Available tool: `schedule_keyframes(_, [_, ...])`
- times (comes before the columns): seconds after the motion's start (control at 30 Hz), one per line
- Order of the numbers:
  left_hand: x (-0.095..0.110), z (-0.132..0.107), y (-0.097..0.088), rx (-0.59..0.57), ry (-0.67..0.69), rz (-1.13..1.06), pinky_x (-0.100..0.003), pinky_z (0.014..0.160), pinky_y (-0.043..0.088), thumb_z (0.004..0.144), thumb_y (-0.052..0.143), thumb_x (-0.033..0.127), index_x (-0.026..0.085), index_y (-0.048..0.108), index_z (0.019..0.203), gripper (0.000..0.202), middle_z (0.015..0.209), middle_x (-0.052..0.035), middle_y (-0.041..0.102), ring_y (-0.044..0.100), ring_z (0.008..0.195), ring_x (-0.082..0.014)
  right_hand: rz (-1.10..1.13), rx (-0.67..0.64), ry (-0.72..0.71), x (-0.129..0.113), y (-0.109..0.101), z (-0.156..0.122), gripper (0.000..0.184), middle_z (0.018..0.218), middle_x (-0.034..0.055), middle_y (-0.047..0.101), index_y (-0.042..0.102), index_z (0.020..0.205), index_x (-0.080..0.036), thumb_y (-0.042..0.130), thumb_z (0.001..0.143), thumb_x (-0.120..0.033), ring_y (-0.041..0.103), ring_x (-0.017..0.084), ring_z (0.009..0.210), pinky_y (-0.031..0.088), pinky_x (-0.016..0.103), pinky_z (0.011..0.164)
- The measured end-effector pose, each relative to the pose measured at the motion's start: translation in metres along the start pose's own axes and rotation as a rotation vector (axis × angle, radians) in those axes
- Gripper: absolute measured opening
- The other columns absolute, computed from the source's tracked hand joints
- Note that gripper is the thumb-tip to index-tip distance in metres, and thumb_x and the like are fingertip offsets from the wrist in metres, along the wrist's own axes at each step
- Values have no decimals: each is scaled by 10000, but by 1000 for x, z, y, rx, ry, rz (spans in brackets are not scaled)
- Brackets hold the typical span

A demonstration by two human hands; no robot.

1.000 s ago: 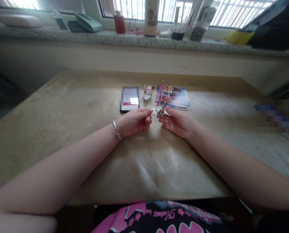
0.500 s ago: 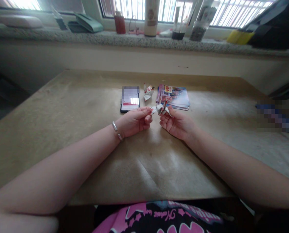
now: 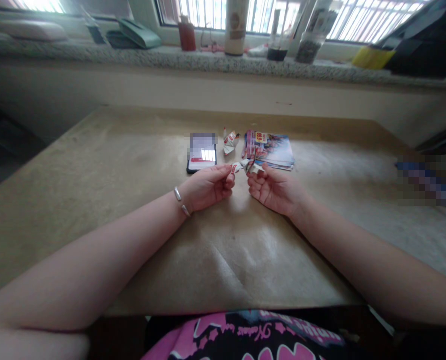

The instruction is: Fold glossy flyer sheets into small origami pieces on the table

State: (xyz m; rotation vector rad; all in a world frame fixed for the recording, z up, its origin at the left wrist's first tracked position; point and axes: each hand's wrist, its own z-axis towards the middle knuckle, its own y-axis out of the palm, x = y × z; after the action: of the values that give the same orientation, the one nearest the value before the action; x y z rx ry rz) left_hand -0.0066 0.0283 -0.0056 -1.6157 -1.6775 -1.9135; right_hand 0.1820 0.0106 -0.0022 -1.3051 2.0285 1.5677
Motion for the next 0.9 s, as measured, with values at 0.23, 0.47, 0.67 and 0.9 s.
schedule_keyframes(0.23, [0,-2,1,-31,2,-9,-146,487,387,846,621,175,126,578,813,72,620,35,526,501,532,-54,10,-18,-24,-1,-3,-1,499,751,37,734,507,530,-189,330,982,-301,656,102,648,507,225,620])
schedule_keyframes(0.47, [2,-3,3,58,-36,29,-123,544,439,884,576,149,105,627,854,74,726,-23,641,547,563,-34,15,10,-65,-4,-9,0,350,781,19,734,549,634,-202,411,948,-269,663,108,686,508,230,650])
schedule_keyframes(0.67, [1,-4,-2,-19,61,7,-151,504,423,802,708,274,135,600,759,180,565,46,554,520,518,-52,34,35,-76,-3,-10,3,358,660,1,696,505,605,-203,432,944,-290,662,105,681,511,226,657])
schedule_keyframes(0.9, [-1,-3,-1,60,77,119,-149,533,430,795,711,278,133,606,835,184,583,34,585,531,524,-53,-147,32,-164,-9,-19,6,141,713,3,706,542,760,-211,549,861,-309,629,111,584,494,225,538])
